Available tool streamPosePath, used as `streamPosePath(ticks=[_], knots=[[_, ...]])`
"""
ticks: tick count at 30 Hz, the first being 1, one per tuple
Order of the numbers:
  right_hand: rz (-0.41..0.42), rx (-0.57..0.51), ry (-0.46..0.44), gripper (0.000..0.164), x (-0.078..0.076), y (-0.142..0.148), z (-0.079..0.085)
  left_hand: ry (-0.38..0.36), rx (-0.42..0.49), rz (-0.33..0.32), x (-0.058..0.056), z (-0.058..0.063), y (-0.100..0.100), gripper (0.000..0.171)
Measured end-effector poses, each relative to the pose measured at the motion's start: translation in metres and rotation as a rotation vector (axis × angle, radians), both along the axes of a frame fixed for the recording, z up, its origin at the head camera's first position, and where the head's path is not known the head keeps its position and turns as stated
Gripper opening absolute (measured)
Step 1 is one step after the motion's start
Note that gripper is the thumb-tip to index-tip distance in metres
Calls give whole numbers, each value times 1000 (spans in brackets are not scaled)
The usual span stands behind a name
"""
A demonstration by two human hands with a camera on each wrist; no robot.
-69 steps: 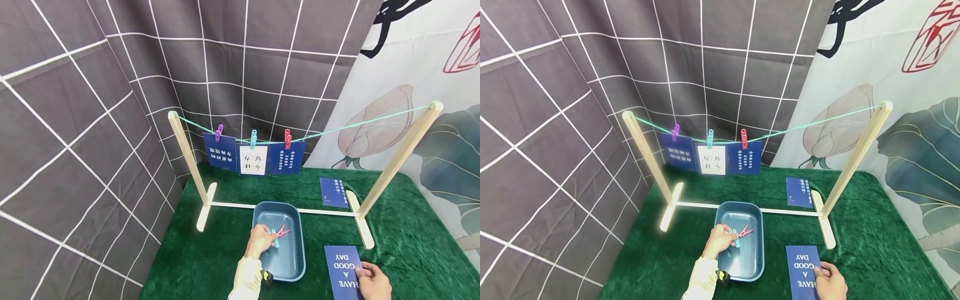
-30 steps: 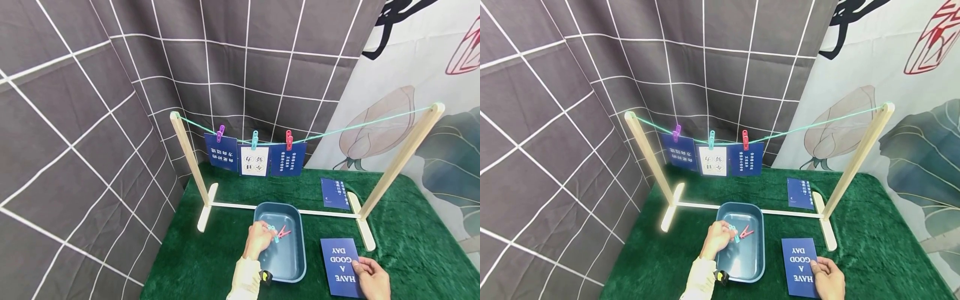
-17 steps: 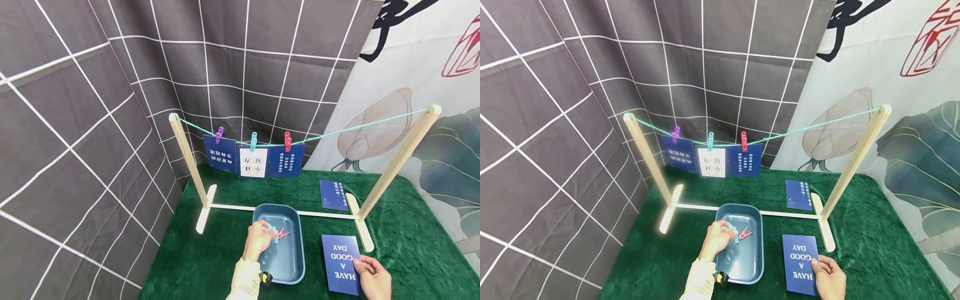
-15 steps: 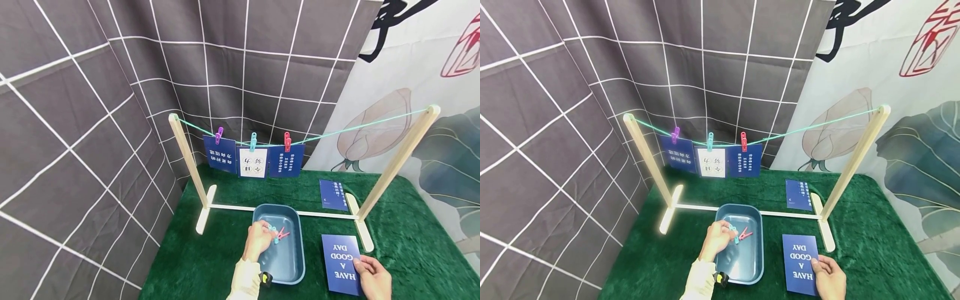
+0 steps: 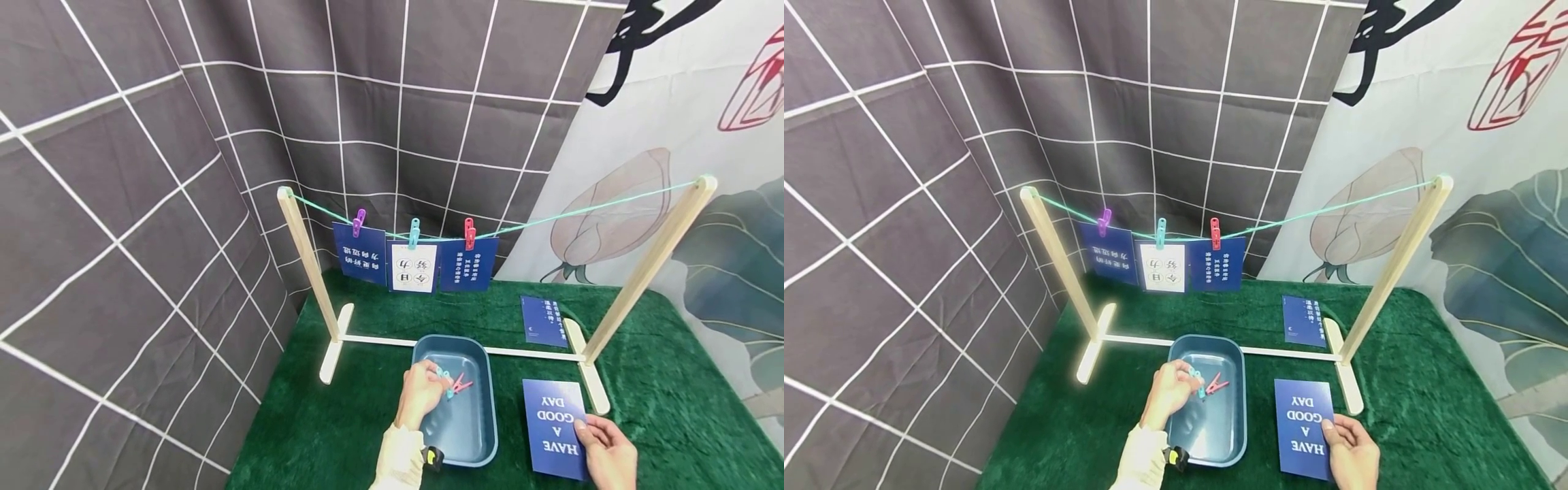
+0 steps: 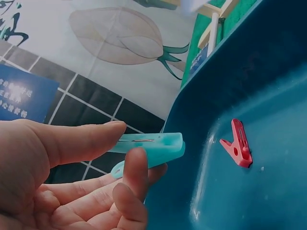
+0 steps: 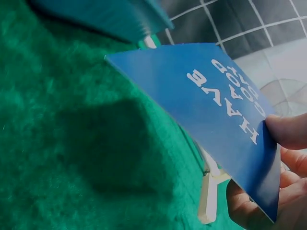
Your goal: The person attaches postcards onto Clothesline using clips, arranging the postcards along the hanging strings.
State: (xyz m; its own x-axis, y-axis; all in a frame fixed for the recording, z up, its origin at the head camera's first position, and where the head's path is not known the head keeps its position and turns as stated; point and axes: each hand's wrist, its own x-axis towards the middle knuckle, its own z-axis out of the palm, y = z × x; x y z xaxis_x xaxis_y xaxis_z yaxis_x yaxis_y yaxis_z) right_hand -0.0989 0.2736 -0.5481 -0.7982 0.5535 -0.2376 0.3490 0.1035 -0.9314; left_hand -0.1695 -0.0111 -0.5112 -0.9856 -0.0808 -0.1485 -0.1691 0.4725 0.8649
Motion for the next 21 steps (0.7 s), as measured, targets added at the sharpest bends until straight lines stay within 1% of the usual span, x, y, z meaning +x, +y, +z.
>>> streamPosePath(ticks=[7,9,12,16,19,21], knots=[[10,-8,6,8,-5,-2,6,35,-6,-7,0,2,2,20],[14,6,7,7,-6,-3,6,41,-5,-5,1,2,2,19],[17,45,-1,9,-6,-3,7,30,2,-7,1,2,3,18],[17,62,-5,11,-5,-5,7,24,12,-16,3,3,4,19],[2,35,7,6,-5,-7,7,30,18,-14,5,5,4,21],[1,22,10,11,-4,-8,7,28,28,-13,6,5,3,21]])
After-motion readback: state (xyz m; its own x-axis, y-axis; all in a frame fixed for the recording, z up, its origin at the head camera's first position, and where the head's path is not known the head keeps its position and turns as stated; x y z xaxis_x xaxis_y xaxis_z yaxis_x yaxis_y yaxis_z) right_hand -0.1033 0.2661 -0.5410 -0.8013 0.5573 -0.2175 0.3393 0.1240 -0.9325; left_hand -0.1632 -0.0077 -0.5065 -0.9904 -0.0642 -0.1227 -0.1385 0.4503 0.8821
